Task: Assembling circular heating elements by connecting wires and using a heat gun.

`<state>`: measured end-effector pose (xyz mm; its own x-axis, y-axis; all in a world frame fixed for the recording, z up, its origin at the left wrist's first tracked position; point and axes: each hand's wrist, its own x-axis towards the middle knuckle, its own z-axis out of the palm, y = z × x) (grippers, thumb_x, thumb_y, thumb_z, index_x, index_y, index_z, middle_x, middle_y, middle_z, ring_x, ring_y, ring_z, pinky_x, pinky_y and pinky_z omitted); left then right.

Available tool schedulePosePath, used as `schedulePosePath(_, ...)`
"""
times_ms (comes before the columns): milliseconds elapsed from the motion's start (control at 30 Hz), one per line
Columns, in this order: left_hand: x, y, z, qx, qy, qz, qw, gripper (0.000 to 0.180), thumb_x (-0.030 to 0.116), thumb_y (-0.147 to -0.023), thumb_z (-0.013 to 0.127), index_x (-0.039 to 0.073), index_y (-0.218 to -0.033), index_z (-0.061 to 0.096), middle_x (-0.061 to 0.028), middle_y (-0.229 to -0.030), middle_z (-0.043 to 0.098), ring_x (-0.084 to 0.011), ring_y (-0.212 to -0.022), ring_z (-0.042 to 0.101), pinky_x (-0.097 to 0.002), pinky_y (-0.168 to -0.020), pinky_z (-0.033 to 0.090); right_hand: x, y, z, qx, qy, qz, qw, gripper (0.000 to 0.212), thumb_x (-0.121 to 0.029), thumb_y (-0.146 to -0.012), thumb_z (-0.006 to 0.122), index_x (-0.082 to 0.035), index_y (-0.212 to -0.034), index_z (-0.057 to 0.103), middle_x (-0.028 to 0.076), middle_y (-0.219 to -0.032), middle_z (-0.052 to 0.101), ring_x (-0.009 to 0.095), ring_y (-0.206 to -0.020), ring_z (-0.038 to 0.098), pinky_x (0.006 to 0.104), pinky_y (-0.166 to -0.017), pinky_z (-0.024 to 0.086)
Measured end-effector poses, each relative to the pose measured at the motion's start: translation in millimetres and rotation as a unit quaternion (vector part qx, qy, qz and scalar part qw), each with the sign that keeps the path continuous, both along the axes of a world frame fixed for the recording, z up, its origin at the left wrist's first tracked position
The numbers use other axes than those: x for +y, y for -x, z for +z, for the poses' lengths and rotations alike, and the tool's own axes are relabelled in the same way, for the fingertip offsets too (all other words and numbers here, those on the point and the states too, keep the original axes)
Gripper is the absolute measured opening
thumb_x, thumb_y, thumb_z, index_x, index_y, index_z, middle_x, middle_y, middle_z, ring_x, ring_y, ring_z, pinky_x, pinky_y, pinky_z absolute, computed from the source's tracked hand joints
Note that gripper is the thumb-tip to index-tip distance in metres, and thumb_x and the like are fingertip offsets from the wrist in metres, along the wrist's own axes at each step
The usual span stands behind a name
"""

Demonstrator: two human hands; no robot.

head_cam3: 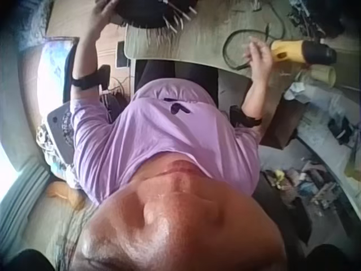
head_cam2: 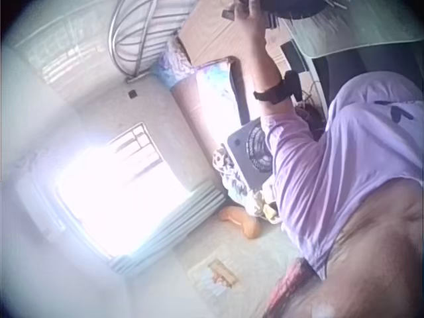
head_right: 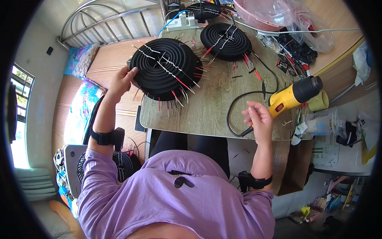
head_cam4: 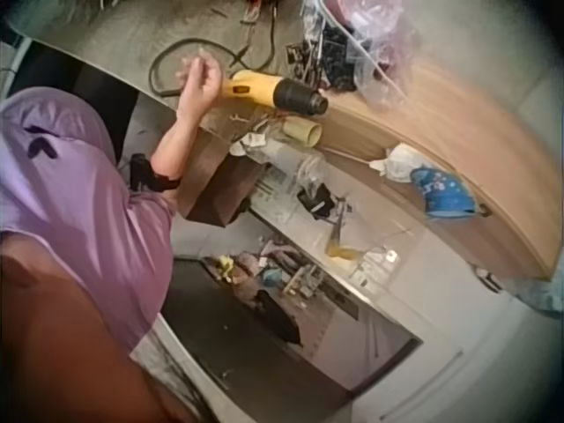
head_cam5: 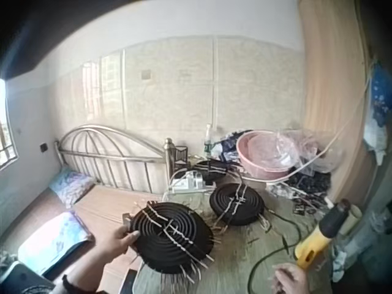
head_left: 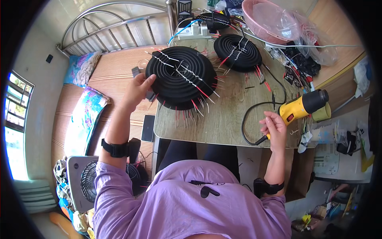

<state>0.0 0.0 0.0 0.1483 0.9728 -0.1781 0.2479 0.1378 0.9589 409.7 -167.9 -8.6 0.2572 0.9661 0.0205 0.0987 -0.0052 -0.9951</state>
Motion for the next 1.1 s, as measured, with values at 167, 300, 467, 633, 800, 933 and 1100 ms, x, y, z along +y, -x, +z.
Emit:
schedulePosePath(167,8,4,-25,0.152,-0.161,0.044,0.974,0.043,0.043,-0.078,0.063,0.0,-0.079,0.058,-0.0009,-0.062,0.053,-0.0098,-0.055,0.047,-0.0249,-0.051,0.04,2,-1,5,-0.027,0.001,-0.004,1.0,0.018,-0.012,-0.089,0.05,-0.005,-0.104,0.056,0.003,-0.078,0.061,0.004,-0.055,0.052,0.0153,-0.049,0.039)
schedulePosePath(300,4,1,-20,0.203,-0.144,0.057,0.967,0.042,0.042,-0.079,0.063,0.0,-0.076,0.056,-0.0011,-0.062,0.052,-0.0094,-0.057,0.048,-0.0246,-0.053,0.04,2,4,7,-0.035,-0.005,-0.004,0.999,0.018,-0.012,-0.088,0.05,-0.005,-0.104,0.056,0.003,-0.077,0.061,0.004,-0.055,0.051,0.0152,-0.049,0.039)
schedulePosePath(467,3,4,-30,0.061,-0.183,0.09,0.977,0.034,0.031,-0.079,0.065,-0.001,-0.08,0.055,-0.005,-0.069,0.055,-0.0099,-0.064,0.052,-0.0242,-0.059,0.043,5,13,10,-0.051,0.005,0.004,0.999,0.019,-0.013,-0.088,0.05,-0.005,-0.104,0.056,0.002,-0.077,0.06,0.004,-0.055,0.051,0.0153,-0.049,0.039)
schedulePosePath(633,6,-2,-25,0.019,-0.325,0.118,0.938,0.025,0.018,-0.077,0.066,0.0,-0.091,0.056,-0.0093,-0.082,0.06,-0.0172,-0.074,0.057,-0.0284,-0.069,0.045,17,25,19,-0.08,0.025,0.035,0.996,0.019,-0.014,-0.088,0.05,-0.005,-0.104,0.056,0.002,-0.079,0.061,0.004,-0.058,0.052,0.0163,-0.05,0.038)
schedulePosePath(800,7,-38,19,0.184,-0.504,-0.005,0.844,0.028,0.016,-0.076,0.065,0.002,-0.098,0.057,-0.0114,-0.096,0.061,-0.0276,-0.091,0.056,-0.0343,-0.081,0.044,47,41,34,-0.149,0.048,0.009,0.988,0.018,-0.012,-0.087,0.052,-0.005,-0.104,0.057,0.002,-0.081,0.061,0.005,-0.066,0.055,0.0177,-0.055,0.041)
schedulePosePath(933,11,-70,27,0.202,-0.508,-0.116,0.829,0.037,0.024,-0.078,0.062,0.006,-0.11,0.054,-0.013,-0.116,0.054,-0.0331,-0.112,0.045,-0.0399,-0.093,0.037,90,44,30,-0.363,-0.073,0.074,0.926,0.022,-0.007,-0.083,0.056,-0.003,-0.104,0.058,0.006,-0.091,0.063,0.014,-0.082,0.06,0.0238,-0.069,0.047)
schedulePosePath(1100,7,-92,12,0.316,-0.452,-0.156,0.82,0.05,0.038,-0.081,0.055,0.01,-0.122,0.046,-0.0127,-0.132,0.04,-0.033,-0.124,0.032,-0.0424,-0.1,0.028,133,47,31,-0.459,-0.029,0.085,0.884,0.033,-0.009,-0.078,0.059,-0.003,-0.11,0.055,0.012,-0.108,0.058,0.024,-0.097,0.056,0.0302,-0.082,0.044)
